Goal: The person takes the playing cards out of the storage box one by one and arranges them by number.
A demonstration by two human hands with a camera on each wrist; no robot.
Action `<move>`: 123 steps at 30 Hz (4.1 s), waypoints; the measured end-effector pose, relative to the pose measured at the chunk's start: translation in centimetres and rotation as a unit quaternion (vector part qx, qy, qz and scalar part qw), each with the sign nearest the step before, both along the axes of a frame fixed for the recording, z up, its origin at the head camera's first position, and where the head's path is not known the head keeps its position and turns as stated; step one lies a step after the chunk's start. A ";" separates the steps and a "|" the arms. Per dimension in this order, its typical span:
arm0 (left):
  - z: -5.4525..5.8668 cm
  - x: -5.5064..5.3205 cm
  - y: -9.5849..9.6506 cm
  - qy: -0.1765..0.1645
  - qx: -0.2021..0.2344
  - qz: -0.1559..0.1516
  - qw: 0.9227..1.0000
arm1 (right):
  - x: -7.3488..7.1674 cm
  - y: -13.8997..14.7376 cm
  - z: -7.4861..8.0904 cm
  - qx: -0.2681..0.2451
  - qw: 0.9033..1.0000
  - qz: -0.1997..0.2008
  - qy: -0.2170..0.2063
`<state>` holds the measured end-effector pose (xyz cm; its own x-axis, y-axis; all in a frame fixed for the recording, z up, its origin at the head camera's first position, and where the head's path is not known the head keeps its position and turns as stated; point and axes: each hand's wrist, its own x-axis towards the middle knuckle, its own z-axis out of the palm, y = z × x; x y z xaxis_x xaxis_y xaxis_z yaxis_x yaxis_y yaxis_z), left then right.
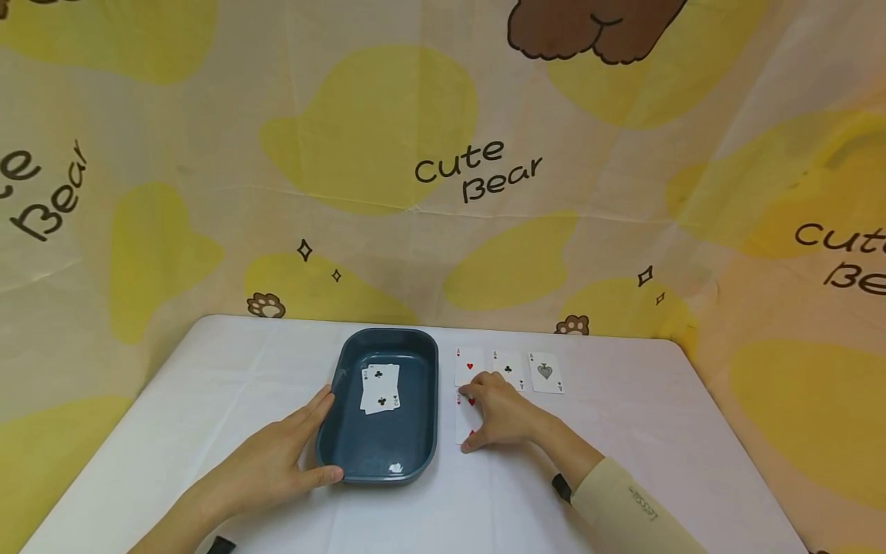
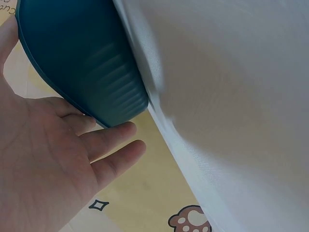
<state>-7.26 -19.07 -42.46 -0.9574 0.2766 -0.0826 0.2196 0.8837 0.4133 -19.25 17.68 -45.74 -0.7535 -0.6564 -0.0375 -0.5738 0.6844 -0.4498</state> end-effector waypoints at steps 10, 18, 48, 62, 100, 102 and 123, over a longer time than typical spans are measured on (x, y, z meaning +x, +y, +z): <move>0.1 0.1 0.0 -0.003 0.001 0.000 1.000 | 0.2 0.2 1.4 0.000 1.000 -0.007 0.000; 0.1 0.1 0.1 -0.005 -0.003 0.005 1.000 | -0.1 0.3 3.9 -0.017 0.999 -0.042 -0.017; 0.3 0.1 0.0 -0.006 0.004 0.004 1.000 | 0.3 -4.0 7.2 -0.059 0.998 -0.023 -0.028; 0.5 -0.1 0.1 -0.013 0.003 0.006 1.000 | 0.3 -7.2 7.0 -0.083 0.996 -0.007 -0.032; 0.2 0.1 -0.4 0.009 0.018 -0.019 1.000 | -3.1 -14.8 3.6 -0.013 0.999 0.016 -0.050; 0.1 0.1 -0.4 0.010 0.017 -0.020 1.000 | -3.2 -15.0 3.5 0.006 0.998 0.017 -0.052; 0.4 0.3 -0.4 0.000 0.018 -0.013 1.000 | -3.9 -16.2 2.8 0.064 0.997 -0.003 -0.051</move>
